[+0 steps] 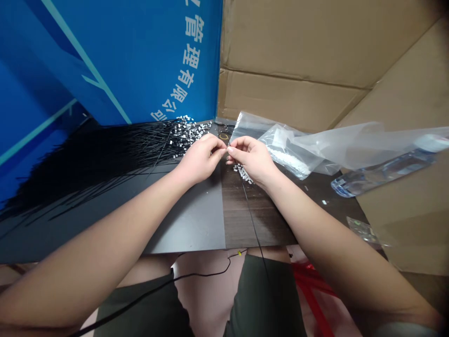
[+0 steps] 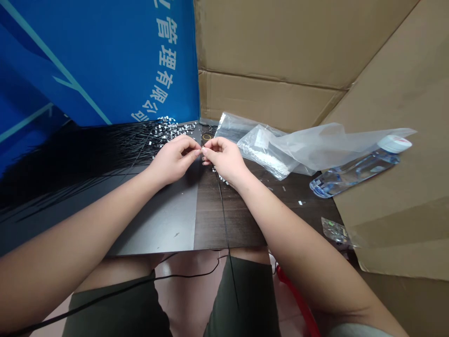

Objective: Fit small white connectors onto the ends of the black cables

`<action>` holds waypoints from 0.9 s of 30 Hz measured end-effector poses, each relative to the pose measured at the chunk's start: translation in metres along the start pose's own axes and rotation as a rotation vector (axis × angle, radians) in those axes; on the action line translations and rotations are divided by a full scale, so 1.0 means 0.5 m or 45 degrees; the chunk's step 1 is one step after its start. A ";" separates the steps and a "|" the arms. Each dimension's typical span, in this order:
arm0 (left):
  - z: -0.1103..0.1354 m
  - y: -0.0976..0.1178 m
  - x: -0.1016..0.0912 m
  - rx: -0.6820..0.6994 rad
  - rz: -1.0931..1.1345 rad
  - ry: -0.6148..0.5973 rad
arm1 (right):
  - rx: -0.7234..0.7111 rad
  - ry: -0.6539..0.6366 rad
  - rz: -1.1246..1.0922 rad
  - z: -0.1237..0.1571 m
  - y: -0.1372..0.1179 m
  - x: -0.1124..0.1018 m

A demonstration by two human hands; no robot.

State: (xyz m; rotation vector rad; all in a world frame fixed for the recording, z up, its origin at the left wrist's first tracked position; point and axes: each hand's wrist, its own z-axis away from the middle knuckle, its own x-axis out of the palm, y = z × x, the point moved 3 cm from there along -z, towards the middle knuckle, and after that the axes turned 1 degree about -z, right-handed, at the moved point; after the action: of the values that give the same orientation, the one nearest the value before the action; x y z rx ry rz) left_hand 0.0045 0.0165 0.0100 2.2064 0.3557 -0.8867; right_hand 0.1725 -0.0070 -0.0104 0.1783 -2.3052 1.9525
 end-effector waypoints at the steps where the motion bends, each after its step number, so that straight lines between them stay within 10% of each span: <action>1: 0.000 0.001 0.000 0.009 0.002 0.000 | -0.007 -0.004 0.008 0.000 0.001 0.000; 15: 0.004 -0.015 0.022 -0.403 0.619 -0.002 | -0.029 0.055 -0.034 0.002 -0.008 0.000; 27: 0.000 -0.012 0.014 -0.315 0.472 0.005 | -0.002 0.065 -0.018 0.006 -0.008 0.003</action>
State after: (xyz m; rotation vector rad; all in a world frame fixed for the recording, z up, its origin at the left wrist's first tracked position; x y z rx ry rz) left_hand 0.0065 0.0205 0.0021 1.9585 0.0486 -0.6007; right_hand 0.1715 -0.0106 -0.0065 0.1428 -2.2675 1.9249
